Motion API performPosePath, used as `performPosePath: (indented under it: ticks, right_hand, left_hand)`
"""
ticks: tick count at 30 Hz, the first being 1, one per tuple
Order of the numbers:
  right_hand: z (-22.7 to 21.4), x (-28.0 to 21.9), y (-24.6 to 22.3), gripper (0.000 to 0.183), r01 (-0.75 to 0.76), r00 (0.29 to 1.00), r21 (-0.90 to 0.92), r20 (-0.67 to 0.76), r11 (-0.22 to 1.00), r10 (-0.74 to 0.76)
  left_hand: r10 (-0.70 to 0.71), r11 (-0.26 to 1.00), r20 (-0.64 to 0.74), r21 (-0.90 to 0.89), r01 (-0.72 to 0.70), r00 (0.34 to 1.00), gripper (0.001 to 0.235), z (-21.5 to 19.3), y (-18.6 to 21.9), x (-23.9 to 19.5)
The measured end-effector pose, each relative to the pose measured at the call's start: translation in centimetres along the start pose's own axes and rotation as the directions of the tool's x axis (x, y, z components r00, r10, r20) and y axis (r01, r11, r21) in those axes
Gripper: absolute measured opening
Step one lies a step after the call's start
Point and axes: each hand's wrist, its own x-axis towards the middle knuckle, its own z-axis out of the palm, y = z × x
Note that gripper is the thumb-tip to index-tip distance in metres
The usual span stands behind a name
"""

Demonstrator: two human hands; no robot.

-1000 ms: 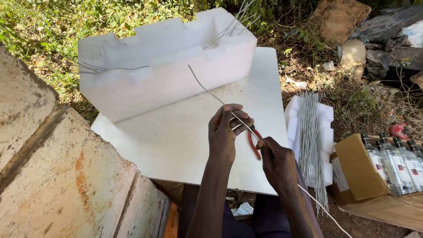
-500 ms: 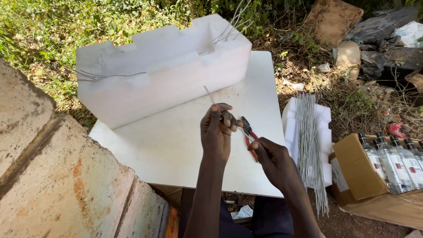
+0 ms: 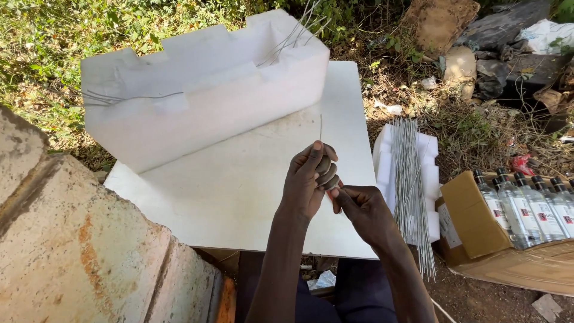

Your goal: A person uses wire cutters to snip a long metal wire into numerous small segments on a white table.

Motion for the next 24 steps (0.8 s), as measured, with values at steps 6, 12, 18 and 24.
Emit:
performPosePath:
  ticks: [6, 12, 18, 24]
  right_hand:
    - [-0.1, -0.4, -0.8, 0.047, -0.033, 0.997, 0.011, -0.063, 0.999, 0.034]
    - [0.1, -0.3, -0.1, 0.044, 0.03, 0.982, -0.252, -0.175, 0.967, -0.076]
    - [-0.1, -0.9, 1.2, 0.037, -0.013, 0.919, -0.669, -0.301, 0.743, -0.255]
    - [-0.3, -0.4, 2.0, 0.037, 0.066, 0.907, -0.675, -0.267, 0.735, -0.327]
  left_hand:
    - [-0.018, 0.999, -0.059, -0.031, 0.016, 0.998, 0.051, 0.4, 1.4, -0.5]
    - [0.08, 0.978, -0.266, 0.206, -0.024, 0.961, 0.04, 0.6, 1.2, -0.3]
    - [0.185, 0.945, -0.352, 0.319, -0.068, 0.917, 0.037, 1.3, 0.2, -0.2]
    - [0.142, 0.975, -0.464, 0.218, -0.042, 0.874, 0.037, 1.6, -0.2, -0.2]
